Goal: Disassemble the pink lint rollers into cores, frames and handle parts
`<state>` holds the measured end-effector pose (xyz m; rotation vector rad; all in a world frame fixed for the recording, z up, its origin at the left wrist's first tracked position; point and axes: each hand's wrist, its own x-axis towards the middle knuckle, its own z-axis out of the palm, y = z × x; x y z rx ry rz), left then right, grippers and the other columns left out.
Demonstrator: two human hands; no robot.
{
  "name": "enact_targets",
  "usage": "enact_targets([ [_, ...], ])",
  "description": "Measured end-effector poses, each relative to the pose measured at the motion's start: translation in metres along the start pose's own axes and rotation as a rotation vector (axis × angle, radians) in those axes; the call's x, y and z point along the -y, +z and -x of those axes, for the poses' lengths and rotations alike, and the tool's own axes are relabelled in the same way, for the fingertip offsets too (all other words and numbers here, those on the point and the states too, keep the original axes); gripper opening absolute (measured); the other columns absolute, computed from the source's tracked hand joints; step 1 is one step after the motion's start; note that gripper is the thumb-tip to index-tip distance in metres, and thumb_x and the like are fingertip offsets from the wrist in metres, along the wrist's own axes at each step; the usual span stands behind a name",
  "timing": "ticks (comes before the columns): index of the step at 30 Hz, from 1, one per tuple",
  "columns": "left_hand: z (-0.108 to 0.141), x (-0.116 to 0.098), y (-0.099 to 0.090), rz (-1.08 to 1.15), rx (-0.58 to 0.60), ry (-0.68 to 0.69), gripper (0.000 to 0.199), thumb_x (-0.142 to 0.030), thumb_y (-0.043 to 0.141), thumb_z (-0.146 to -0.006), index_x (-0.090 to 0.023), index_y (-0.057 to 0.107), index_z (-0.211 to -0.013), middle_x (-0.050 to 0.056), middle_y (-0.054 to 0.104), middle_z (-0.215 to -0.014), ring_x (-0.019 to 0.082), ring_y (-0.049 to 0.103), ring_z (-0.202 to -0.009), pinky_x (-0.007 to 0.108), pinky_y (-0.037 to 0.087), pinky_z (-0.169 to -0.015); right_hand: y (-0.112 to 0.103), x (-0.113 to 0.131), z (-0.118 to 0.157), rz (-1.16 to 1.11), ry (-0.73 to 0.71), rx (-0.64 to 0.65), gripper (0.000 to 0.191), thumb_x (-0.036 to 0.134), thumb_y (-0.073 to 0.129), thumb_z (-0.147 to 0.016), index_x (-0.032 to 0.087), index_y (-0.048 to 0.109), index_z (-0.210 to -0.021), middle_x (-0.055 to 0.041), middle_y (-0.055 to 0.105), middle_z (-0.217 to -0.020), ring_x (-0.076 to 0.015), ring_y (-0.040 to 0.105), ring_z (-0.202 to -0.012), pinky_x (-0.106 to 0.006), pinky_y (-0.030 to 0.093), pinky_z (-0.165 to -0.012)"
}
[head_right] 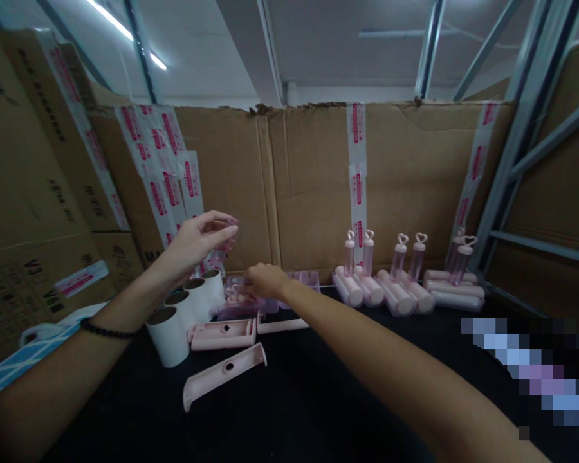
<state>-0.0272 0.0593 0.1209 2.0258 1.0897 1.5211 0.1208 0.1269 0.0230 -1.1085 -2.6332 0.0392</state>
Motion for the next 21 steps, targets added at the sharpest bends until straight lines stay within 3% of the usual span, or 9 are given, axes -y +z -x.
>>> enact_targets([
  [7, 0.001, -0.002, -0.004, -0.074, 0.024, 0.009, 0.033, -0.039, 0.078, -0.076, -0.015, 0.073, -0.098, 0.004, 0.07, -0.083, 0.014, 0.061, -0.067, 0.025, 0.049, -0.058, 0.007, 0.008, -0.007, 0.077, 0.018, -0.014, 0.035, 0.035, 0.064, -0.099, 0.017, 0.061, -0.128, -0.0102, 0.064, -0.128, -0.0253, 0.066, -0.108, -0.046, 0.058, -0.091],
  [13, -0.004, 0.006, -0.007, -0.157, 0.019, 0.042, 0.036, -0.041, 0.077, -0.075, -0.016, 0.07, -0.099, 0.007, 0.072, -0.092, 0.019, 0.065, -0.076, 0.03, 0.053, -0.065, -0.011, -0.001, -0.002, 0.05, 0.023, -0.079, 0.031, 0.036, 0.063, -0.099, 0.017, 0.063, -0.124, -0.0093, 0.066, -0.123, -0.0227, 0.068, -0.103, -0.043, 0.059, -0.088],
  [17, -0.008, 0.011, -0.008, -0.244, 0.04, 0.083, 0.034, -0.042, 0.077, -0.075, -0.016, 0.064, -0.093, 0.007, 0.071, -0.091, 0.019, 0.065, -0.079, 0.031, 0.053, -0.069, -0.036, -0.023, 0.021, 0.024, 0.056, -0.213, 0.032, 0.046, 0.059, -0.1, 0.017, 0.07, -0.098, -0.0058, 0.071, -0.096, -0.0194, 0.068, -0.085, -0.033, 0.054, -0.075],
  [21, -0.004, 0.011, -0.005, -0.367, 0.234, 0.113, 0.03, -0.041, 0.077, -0.077, -0.017, 0.066, -0.091, 0.004, 0.072, -0.086, 0.018, 0.066, -0.078, 0.031, 0.051, -0.072, -0.055, -0.046, 0.068, 0.001, 0.114, -0.4, 0.034, 0.044, 0.058, -0.1, 0.018, 0.066, -0.08, -0.0054, 0.069, -0.082, -0.0183, 0.063, -0.077, -0.029, 0.04, -0.067],
])
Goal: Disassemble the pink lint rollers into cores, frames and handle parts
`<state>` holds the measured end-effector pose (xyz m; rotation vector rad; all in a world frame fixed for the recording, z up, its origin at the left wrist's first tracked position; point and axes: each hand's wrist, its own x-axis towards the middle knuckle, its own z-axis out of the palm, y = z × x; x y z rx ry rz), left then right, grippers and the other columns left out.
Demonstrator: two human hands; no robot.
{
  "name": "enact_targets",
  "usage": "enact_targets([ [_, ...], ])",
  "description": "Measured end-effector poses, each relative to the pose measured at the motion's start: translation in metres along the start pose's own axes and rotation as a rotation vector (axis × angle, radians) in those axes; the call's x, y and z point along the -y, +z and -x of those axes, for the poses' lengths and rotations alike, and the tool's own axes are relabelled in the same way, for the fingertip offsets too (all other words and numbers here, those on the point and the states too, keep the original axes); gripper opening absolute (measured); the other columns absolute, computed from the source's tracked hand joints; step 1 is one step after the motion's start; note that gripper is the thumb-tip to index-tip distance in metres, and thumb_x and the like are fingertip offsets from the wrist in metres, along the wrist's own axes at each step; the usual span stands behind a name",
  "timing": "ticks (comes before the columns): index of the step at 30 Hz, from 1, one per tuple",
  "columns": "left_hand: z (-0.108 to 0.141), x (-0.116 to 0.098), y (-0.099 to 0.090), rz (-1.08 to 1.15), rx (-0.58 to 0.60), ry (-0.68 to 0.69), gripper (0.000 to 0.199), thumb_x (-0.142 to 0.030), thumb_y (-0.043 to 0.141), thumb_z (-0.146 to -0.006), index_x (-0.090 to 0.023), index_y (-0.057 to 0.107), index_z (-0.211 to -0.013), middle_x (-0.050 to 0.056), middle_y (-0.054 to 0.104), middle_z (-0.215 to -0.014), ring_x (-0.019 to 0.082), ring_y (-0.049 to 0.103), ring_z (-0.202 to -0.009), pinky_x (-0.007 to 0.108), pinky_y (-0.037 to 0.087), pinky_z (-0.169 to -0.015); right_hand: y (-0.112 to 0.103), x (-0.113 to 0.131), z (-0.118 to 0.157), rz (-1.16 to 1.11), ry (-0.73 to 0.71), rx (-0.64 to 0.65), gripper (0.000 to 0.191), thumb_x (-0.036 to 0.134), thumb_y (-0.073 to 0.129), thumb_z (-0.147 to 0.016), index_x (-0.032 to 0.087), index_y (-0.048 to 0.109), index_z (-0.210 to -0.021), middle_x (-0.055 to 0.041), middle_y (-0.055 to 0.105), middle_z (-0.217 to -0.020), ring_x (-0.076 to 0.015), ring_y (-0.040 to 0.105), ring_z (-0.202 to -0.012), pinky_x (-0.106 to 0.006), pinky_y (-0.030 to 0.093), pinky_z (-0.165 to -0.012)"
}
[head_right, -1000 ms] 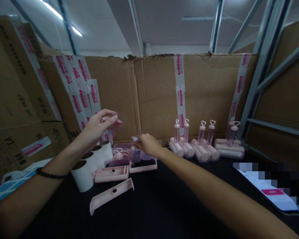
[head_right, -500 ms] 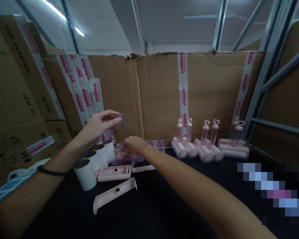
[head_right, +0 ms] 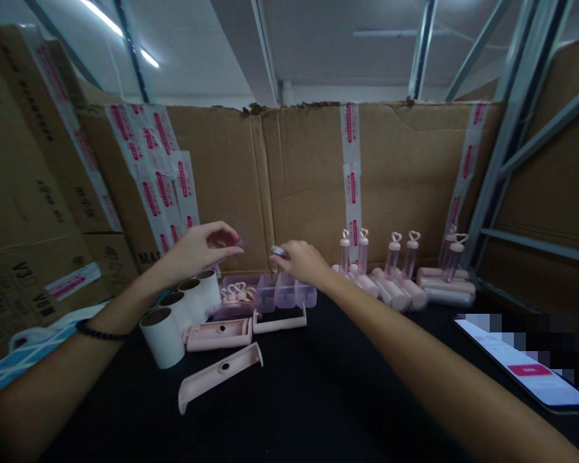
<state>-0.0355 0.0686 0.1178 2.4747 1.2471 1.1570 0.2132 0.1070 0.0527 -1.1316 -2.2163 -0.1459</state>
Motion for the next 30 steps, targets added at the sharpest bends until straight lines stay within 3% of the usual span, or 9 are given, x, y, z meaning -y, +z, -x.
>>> enact_targets([
  [5, 0.009, -0.004, 0.015, -0.173, 0.367, 0.05, 0.019, -0.035, 0.077, -0.077, -0.02, 0.073, -0.088, 0.001, 0.073, -0.078, 0.017, 0.065, -0.07, 0.027, 0.047, -0.065, -0.025, -0.027, 0.067, -0.048, 0.073, -0.147, 0.036, 0.04, 0.054, -0.102, 0.018, 0.061, -0.075, -0.0036, 0.065, -0.075, -0.0173, 0.059, -0.07, -0.029, 0.037, -0.065],
  [10, 0.014, 0.002, 0.041, -0.337, 0.518, 0.069, 0.013, -0.031, 0.075, -0.079, -0.02, 0.074, -0.086, 0.003, 0.075, -0.088, 0.018, 0.066, -0.079, 0.027, 0.045, -0.071, -0.028, -0.04, 0.113, -0.095, 0.115, -0.156, 0.031, 0.038, 0.057, -0.099, 0.02, 0.059, -0.074, -0.0041, 0.068, -0.077, -0.0195, 0.063, -0.072, -0.029, 0.041, -0.067],
  [16, 0.018, 0.018, 0.057, -0.472, 0.603, 0.014, 0.017, -0.032, 0.076, -0.074, -0.02, 0.075, -0.087, 0.005, 0.074, -0.087, 0.02, 0.066, -0.076, 0.028, 0.042, -0.066, -0.021, -0.048, 0.119, -0.115, 0.118, -0.115, 0.03, 0.037, 0.056, -0.099, 0.021, 0.059, -0.073, -0.0045, 0.068, -0.077, -0.0202, 0.062, -0.071, -0.03, 0.039, -0.066],
  [30, 0.021, 0.017, 0.054, -0.544, 0.677, -0.086, 0.013, -0.025, 0.078, -0.066, -0.021, 0.072, -0.078, 0.002, 0.072, -0.077, 0.018, 0.062, -0.068, 0.027, 0.037, -0.059, -0.009, -0.038, 0.122, -0.165, 0.032, 0.004, 0.026, 0.031, 0.058, -0.1, 0.019, 0.063, -0.078, -0.0042, 0.067, -0.082, -0.019, 0.06, -0.077, -0.03, 0.041, -0.072],
])
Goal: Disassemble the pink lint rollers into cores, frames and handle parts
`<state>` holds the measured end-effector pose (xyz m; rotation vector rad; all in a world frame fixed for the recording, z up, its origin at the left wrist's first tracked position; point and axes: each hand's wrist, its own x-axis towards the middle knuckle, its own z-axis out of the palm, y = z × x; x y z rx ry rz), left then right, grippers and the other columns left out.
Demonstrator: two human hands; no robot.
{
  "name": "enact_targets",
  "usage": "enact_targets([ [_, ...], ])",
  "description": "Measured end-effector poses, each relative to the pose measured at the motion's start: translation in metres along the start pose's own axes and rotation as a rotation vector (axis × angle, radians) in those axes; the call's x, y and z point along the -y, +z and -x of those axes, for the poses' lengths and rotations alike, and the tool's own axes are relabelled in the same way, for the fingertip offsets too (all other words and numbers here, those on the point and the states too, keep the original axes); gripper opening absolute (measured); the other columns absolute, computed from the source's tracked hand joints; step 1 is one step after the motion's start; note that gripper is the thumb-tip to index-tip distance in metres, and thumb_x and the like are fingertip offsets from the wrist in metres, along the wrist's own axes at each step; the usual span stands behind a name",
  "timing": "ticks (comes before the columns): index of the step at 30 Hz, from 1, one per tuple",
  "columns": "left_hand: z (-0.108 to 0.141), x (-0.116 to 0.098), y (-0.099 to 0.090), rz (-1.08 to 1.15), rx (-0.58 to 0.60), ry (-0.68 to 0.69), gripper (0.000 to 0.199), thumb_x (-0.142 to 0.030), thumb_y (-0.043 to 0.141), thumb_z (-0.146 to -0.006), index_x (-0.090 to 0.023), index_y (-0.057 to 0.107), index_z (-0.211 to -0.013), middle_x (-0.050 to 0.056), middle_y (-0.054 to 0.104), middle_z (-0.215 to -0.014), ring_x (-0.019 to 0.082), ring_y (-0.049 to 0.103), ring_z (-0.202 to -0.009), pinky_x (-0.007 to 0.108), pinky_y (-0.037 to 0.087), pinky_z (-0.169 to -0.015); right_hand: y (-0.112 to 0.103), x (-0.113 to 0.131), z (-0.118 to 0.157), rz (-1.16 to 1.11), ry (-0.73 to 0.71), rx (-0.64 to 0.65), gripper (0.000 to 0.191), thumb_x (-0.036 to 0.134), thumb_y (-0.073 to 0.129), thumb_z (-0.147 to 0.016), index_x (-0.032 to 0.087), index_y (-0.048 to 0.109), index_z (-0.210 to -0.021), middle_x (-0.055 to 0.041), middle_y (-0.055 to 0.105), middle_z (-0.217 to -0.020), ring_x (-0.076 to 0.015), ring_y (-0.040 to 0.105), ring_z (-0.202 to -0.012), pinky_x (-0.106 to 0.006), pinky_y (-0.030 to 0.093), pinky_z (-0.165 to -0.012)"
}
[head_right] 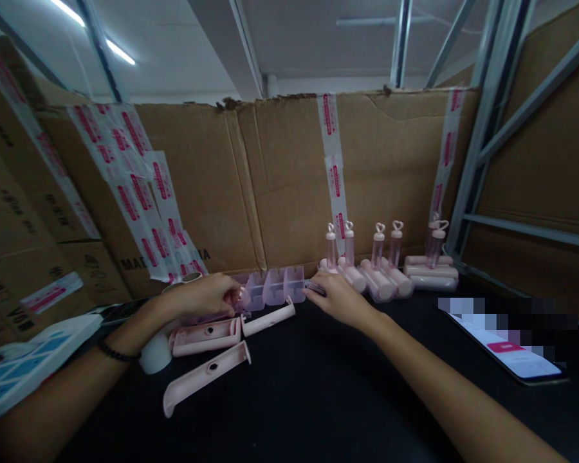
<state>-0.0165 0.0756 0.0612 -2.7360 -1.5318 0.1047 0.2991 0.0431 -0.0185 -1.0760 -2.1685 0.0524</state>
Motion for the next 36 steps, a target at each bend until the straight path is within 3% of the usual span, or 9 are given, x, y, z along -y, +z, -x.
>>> enact_targets([
  [18, 0.002, -0.001, -0.003, 0.007, -0.006, 0.018, 0.017, -0.024, 0.08, -0.064, -0.023, 0.071, -0.078, -0.001, 0.069, -0.077, 0.018, 0.063, -0.071, 0.026, 0.037, -0.059, 0.002, 0.017, 0.003, -0.04, -0.052, 0.085, 0.028, 0.032, 0.059, -0.1, 0.019, 0.059, -0.074, -0.003, 0.064, -0.082, -0.0169, 0.06, -0.076, -0.028, 0.042, -0.07],
  [24, 0.008, -0.009, -0.018, 0.006, -0.105, 0.041, 0.007, -0.027, 0.068, -0.079, -0.022, 0.071, -0.082, 0.003, 0.07, -0.077, 0.019, 0.062, -0.067, 0.029, 0.035, -0.058, -0.004, 0.012, -0.002, 0.049, 0.063, -0.029, 0.028, 0.032, 0.057, -0.1, 0.02, 0.061, -0.075, -0.0042, 0.069, -0.082, -0.0188, 0.063, -0.077, -0.028, 0.041, -0.07],
  [27, 0.022, -0.037, -0.036, 0.022, -0.156, 0.119, 0.017, -0.036, 0.061, -0.089, -0.023, 0.069, -0.081, 0.003, 0.07, -0.079, 0.019, 0.063, -0.07, 0.03, 0.037, -0.062, -0.018, -0.005, -0.006, 0.152, 0.23, -0.174, 0.028, 0.029, 0.049, -0.102, 0.019, 0.065, -0.081, -0.0084, 0.072, -0.084, -0.0224, 0.066, -0.078, -0.031, 0.04, -0.069],
  [29, 0.037, -0.071, -0.043, 0.052, -0.189, 0.208, 0.026, -0.044, 0.058, -0.094, -0.024, 0.066, -0.079, 0.002, 0.07, -0.078, 0.02, 0.063, -0.07, 0.031, 0.037, -0.061, -0.027, -0.019, -0.007, 0.216, 0.333, -0.24, 0.027, 0.028, 0.048, -0.101, 0.018, 0.068, -0.086, -0.0111, 0.074, -0.087, -0.0249, 0.068, -0.081, -0.031, 0.039, -0.068],
  [31, 0.054, -0.111, -0.037, 0.104, -0.226, 0.32, 0.03, -0.044, 0.054, -0.098, -0.025, 0.063, -0.077, 0.0, 0.069, -0.074, 0.018, 0.062, -0.065, 0.032, 0.037, -0.059, -0.033, -0.031, -0.006, 0.263, 0.405, -0.257, 0.026, 0.029, 0.05, -0.1, 0.018, 0.07, -0.086, -0.0127, 0.076, -0.088, -0.0266, 0.069, -0.083, -0.032, 0.039, -0.068],
  [34, 0.067, -0.167, 0.005, 0.141, -0.308, 0.569, 0.023, -0.038, 0.056, -0.099, -0.025, 0.059, -0.081, -0.001, 0.072, -0.08, 0.016, 0.066, -0.069, 0.031, 0.04, -0.059, -0.028, -0.041, -0.004, 0.299, 0.463, -0.22, 0.02, 0.029, 0.058, -0.095, 0.018, 0.072, -0.085, -0.0123, 0.077, -0.086, -0.0262, 0.071, -0.082, -0.03, 0.04, -0.067],
  [36, 0.065, -0.192, 0.048, 0.086, -0.352, 0.761, 0.025, -0.04, 0.06, -0.097, -0.024, 0.057, -0.079, -0.001, 0.07, -0.071, 0.016, 0.063, -0.058, 0.032, 0.032, -0.046, -0.019, -0.042, -0.003, 0.313, 0.49, -0.192, 0.016, 0.03, 0.063, -0.092, 0.019, 0.073, -0.086, -0.0121, 0.078, -0.086, -0.026, 0.071, -0.085, -0.029, 0.042, -0.068],
])
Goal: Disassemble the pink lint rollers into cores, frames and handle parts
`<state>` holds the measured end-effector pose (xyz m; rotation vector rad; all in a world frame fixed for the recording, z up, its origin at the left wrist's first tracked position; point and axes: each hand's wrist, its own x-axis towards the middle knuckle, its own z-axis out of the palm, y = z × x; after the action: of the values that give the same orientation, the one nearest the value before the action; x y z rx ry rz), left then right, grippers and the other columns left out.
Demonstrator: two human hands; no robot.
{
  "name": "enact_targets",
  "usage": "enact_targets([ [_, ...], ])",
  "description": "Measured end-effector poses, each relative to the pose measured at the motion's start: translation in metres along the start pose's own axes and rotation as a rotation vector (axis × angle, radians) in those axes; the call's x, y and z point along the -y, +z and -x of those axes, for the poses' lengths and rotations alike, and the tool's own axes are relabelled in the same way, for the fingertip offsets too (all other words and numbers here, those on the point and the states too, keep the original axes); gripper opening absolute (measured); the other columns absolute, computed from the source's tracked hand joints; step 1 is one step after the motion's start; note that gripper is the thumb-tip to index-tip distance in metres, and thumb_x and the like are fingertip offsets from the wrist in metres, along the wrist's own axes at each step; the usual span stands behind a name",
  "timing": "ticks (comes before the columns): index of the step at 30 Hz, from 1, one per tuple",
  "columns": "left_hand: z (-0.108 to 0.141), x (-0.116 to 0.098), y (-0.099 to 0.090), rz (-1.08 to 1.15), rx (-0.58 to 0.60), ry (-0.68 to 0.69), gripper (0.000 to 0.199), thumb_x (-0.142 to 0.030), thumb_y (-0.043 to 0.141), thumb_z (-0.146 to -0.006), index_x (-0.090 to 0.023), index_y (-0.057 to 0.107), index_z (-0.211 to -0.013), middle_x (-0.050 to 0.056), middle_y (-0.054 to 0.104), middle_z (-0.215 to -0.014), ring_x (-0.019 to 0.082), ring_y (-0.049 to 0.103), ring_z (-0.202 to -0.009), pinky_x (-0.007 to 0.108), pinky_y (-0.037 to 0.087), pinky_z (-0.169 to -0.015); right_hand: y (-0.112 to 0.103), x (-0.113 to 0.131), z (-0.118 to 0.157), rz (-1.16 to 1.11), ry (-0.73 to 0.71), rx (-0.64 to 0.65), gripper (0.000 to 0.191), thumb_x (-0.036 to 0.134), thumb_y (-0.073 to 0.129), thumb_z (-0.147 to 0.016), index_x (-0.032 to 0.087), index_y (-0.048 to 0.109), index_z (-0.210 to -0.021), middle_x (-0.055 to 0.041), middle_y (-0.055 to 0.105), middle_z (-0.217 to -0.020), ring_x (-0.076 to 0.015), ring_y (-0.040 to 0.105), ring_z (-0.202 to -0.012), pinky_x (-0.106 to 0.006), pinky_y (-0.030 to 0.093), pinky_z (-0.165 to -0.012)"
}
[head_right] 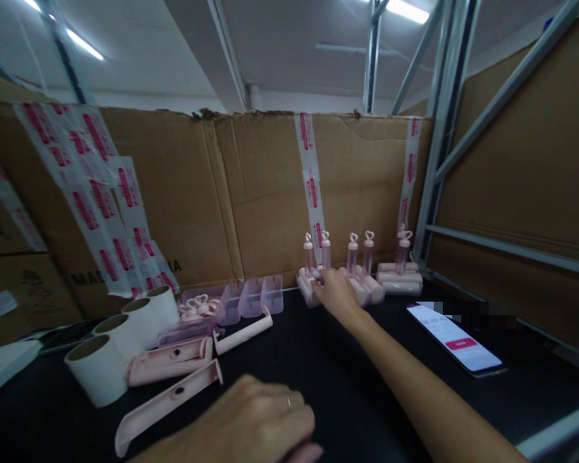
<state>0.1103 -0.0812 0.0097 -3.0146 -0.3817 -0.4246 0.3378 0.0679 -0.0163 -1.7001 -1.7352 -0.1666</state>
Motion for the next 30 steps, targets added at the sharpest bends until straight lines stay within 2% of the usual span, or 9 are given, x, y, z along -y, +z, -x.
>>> enact_targets([
  [2, 0.001, -0.006, 0.044, -0.019, 0.052, 0.084, 0.026, -0.044, 0.058, -0.099, -0.023, 0.057, -0.082, -0.001, 0.068, -0.066, 0.014, 0.059, -0.051, 0.031, 0.023, -0.037, 0.008, 0.003, 0.001, 0.023, 0.025, 0.012, 0.016, 0.032, 0.066, -0.091, 0.018, 0.073, -0.088, -0.0134, 0.078, -0.089, -0.0268, 0.071, -0.09, -0.029, 0.043, -0.069],
  [4, 0.004, -0.004, 0.075, -0.022, 0.038, 0.06, 0.026, -0.045, 0.058, -0.099, -0.023, 0.057, -0.084, -0.002, 0.067, -0.064, 0.013, 0.056, -0.046, 0.03, 0.018, -0.035, 0.012, 0.007, -0.001, 0.04, 0.048, 0.011, 0.02, 0.035, 0.064, -0.092, 0.017, 0.073, -0.092, -0.0158, 0.077, -0.096, -0.0277, 0.071, -0.093, -0.03, 0.045, -0.07],
  [7, 0.008, 0.001, 0.093, -0.042, 0.03, 0.006, 0.025, -0.046, 0.066, -0.093, -0.024, 0.058, -0.087, -0.002, 0.068, -0.065, 0.015, 0.059, -0.049, 0.031, 0.019, -0.036, 0.013, 0.012, -0.012, 0.044, 0.076, 0.004, 0.029, 0.042, 0.06, -0.097, 0.016, 0.071, -0.099, -0.0186, 0.075, -0.106, -0.0277, 0.072, -0.096, -0.031, 0.048, -0.073],
  [12, 0.009, 0.004, 0.093, -0.028, -0.005, -0.007, 0.024, -0.045, 0.068, -0.092, -0.024, 0.057, -0.087, -0.003, 0.067, -0.064, 0.015, 0.06, -0.048, 0.032, 0.019, -0.035, 0.015, 0.018, -0.037, 0.027, 0.125, 0.056, 0.033, 0.046, 0.061, -0.099, 0.015, 0.068, -0.107, -0.0075, 0.072, -0.101, -0.0207, 0.07, -0.09, -0.038, 0.057, -0.08],
  [16, 0.007, 0.002, 0.089, 0.03, 0.006, -0.089, 0.025, -0.039, 0.075, -0.085, -0.023, 0.057, -0.084, -0.002, 0.069, -0.066, 0.015, 0.064, -0.053, 0.03, 0.022, -0.038, 0.017, 0.02, -0.044, 0.007, 0.14, 0.091, 0.03, 0.041, 0.063, -0.099, 0.016, 0.066, -0.113, -0.0064, 0.07, -0.107, -0.0197, 0.07, -0.092, -0.039, 0.059, -0.081],
  [19, 0.006, 0.0, 0.082, 0.07, 0.018, -0.152, 0.017, -0.024, 0.074, -0.084, -0.022, 0.057, -0.082, -0.003, 0.071, -0.069, 0.014, 0.066, -0.057, 0.028, 0.024, -0.041, 0.013, 0.02, -0.04, -0.012, 0.134, 0.091, 0.028, 0.042, 0.064, -0.098, 0.015, 0.068, -0.105, -0.0059, 0.071, -0.099, -0.019, 0.069, -0.086, -0.036, 0.057, -0.078],
  [23, 0.007, -0.005, 0.073, 0.138, -0.019, -0.219, 0.015, -0.012, 0.069, -0.08, -0.02, 0.057, -0.082, -0.002, 0.072, -0.073, 0.014, 0.066, -0.061, 0.026, 0.028, -0.048, 0.001, 0.021, -0.025, -0.066, 0.095, 0.064, 0.025, 0.041, 0.069, -0.091, 0.017, 0.07, -0.087, -0.0098, 0.075, -0.084, -0.0226, 0.071, -0.079, -0.029, 0.046, -0.066],
  [26, 0.007, -0.008, 0.064, 0.263, -0.131, -0.357, 0.014, -0.008, 0.061, -0.08, -0.02, 0.057, -0.083, -0.001, 0.069, -0.075, 0.015, 0.063, -0.063, 0.025, 0.034, -0.055, -0.009, 0.024, -0.012, -0.129, 0.046, 0.06, 0.025, 0.042, 0.072, -0.086, 0.018, 0.07, -0.079, -0.0093, 0.075, -0.077, -0.0227, 0.07, -0.073, -0.028, 0.039, -0.061],
  [30, 0.004, -0.008, 0.048, 0.53, -0.292, -0.671, 0.014, -0.014, 0.049, -0.091, -0.021, 0.055, -0.081, -0.001, 0.061, -0.073, 0.014, 0.056, -0.064, 0.025, 0.037, -0.06, -0.022, 0.031, 0.003, -0.242, -0.022, 0.074, 0.027, 0.04, 0.076, -0.08, 0.018, 0.068, -0.067, -0.0083, 0.073, -0.071, -0.0218, 0.067, -0.068, -0.029, 0.038, -0.06],
])
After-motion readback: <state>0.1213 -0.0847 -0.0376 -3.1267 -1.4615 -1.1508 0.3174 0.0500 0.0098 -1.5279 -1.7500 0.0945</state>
